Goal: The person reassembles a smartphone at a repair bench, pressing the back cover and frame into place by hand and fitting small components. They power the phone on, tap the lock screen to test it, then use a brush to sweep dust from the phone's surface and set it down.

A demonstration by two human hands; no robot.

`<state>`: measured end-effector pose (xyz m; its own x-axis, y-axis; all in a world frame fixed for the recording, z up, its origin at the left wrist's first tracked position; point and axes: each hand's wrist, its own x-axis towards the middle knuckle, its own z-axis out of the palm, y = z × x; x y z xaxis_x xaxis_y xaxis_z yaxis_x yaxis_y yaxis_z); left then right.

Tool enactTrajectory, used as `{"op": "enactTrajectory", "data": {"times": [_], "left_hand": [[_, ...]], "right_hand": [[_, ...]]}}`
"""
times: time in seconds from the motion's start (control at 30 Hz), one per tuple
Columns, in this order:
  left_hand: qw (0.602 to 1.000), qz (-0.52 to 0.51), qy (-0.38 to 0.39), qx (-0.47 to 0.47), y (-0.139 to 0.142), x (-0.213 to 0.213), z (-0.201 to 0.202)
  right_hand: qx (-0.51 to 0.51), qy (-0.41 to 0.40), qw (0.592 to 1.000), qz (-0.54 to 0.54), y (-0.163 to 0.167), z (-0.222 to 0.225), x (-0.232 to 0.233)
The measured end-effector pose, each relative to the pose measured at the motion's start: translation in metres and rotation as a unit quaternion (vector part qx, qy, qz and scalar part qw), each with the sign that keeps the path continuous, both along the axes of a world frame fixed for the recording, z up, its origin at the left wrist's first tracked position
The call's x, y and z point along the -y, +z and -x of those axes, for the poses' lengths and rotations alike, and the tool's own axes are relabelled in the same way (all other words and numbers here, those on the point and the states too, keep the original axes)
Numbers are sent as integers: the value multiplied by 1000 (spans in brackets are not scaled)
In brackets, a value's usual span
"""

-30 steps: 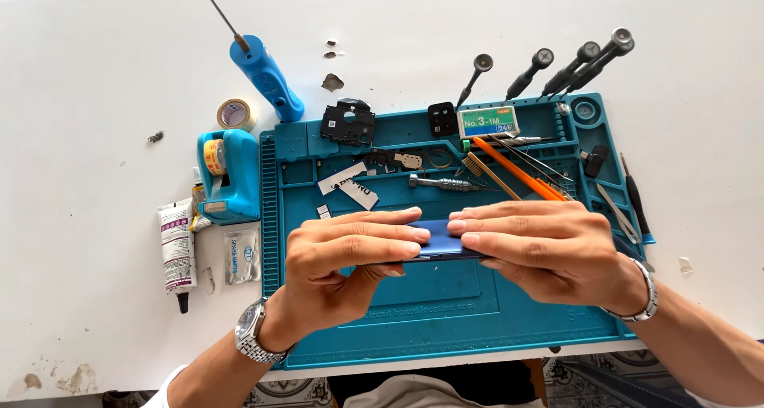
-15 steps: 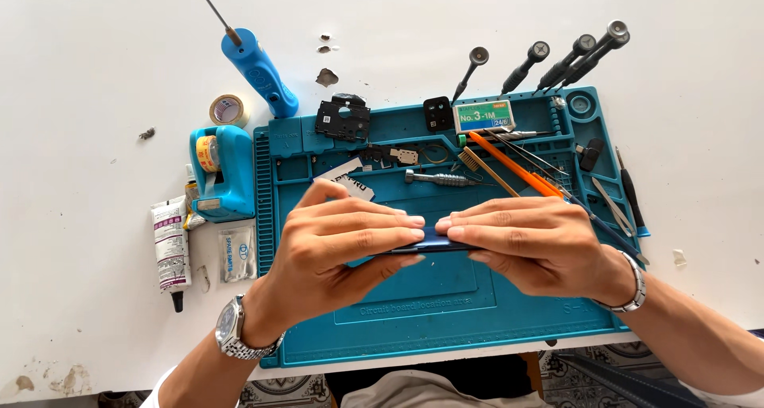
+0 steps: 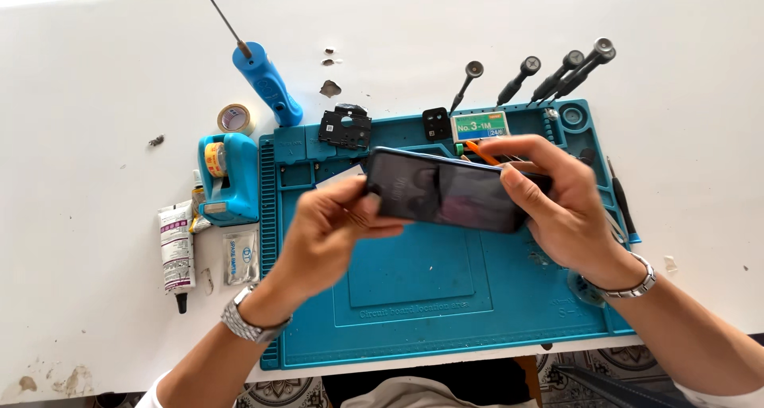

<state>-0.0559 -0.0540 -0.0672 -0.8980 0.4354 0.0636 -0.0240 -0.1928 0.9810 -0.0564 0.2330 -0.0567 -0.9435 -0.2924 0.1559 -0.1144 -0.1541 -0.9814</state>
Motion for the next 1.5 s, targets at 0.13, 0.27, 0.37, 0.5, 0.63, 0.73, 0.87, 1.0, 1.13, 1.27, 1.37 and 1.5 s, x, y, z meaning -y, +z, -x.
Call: {"op": "enactTrajectory", "data": {"times": [0.13, 0.27, 0.37, 0.5, 0.63, 0.73, 0.87, 1.0, 1.13, 1.27, 1.37, 1.5], "left_hand": [[996, -43, 52, 61, 3, 5, 6], [993, -51, 69, 76, 2, 2, 8], [993, -70, 64, 72, 0, 0, 7], [992, -115, 46, 31, -3, 2, 8], [988, -121, 88, 35, -8, 5, 8], [991, -99, 87, 32, -11, 4, 7], [993, -71, 87, 47, -11, 1, 5], [993, -78, 78, 40, -8, 3, 6], [996, -72, 57, 14, -6, 6, 7], [997, -68, 40, -1, -7, 9, 6], [996, -79, 39, -5, -7, 9, 5], [996, -94, 9, -11, -2, 10, 3]], "right_hand": [[56, 42, 998, -6, 8, 6, 0], [26, 15, 996, -79, 10, 7, -4], [26, 9, 997, -73, 9, 5, -9], [28, 31, 999, -11, 6, 1, -8], [38, 166, 984, 47, 6, 3, -3], [-28, 126, 992, -19, 5, -6, 5], [-43, 45, 983, -170, 3, -9, 10], [-8, 54, 984, -171, 2, -7, 9], [-45, 85, 986, -138, 2, -4, 6], [-37, 71, 981, -178, 0, -6, 4], [-38, 69, 975, -210, -1, -5, 5], [42, 125, 990, -44, 2, -1, 10]]}}
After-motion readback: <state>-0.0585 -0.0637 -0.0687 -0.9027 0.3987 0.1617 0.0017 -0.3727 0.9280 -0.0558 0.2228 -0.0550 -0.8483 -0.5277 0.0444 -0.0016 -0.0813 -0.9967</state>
